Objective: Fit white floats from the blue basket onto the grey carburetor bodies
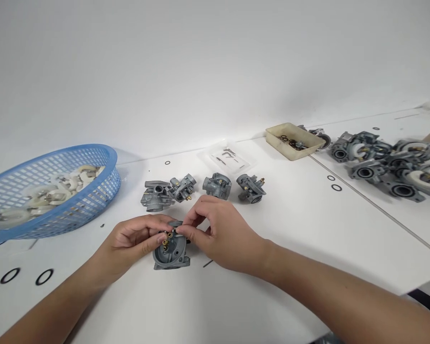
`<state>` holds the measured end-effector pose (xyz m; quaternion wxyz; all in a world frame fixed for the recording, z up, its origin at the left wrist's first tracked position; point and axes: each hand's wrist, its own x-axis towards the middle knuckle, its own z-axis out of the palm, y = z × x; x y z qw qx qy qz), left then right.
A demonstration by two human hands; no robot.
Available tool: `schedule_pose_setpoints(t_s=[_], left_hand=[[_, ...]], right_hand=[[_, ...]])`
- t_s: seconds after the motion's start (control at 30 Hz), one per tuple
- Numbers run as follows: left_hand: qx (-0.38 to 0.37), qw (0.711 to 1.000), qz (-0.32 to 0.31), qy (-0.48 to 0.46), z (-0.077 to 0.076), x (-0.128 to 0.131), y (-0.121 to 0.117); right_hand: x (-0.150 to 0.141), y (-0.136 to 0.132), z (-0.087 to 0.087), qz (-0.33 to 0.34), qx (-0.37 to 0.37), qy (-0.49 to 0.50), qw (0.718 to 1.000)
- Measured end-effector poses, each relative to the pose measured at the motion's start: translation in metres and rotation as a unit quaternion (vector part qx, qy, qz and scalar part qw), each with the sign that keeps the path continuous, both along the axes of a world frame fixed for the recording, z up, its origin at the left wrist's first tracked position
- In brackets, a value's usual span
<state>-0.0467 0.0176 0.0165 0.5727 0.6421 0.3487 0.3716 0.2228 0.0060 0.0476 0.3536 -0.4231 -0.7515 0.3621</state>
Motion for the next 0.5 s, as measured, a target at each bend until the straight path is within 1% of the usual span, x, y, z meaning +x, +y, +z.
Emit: schedule_pose_setpoints(t_s=[0.2, 0.33, 0.5], left_hand=[[0.015, 1.0, -0.001, -0.003, 0.0016, 0.0006, 0.0004], [0.028, 1.0, 0.001, 0.011, 0.0002, -0.0004, 0.0033], [0.033, 0.999, -0.015, 0.024, 0.0011, -0.0053, 0.0042]], right_hand=[[0.0013, 0.0019, -0.0044, 0.018, -0.007, 0.034, 0.999], [0.0003, 0.0025, -0.0078, 0.014, -0.013, 0.052, 0.998], [-0.0022, 0.003, -0.0091, 0.012, -0.002, 0.064, 0.998]])
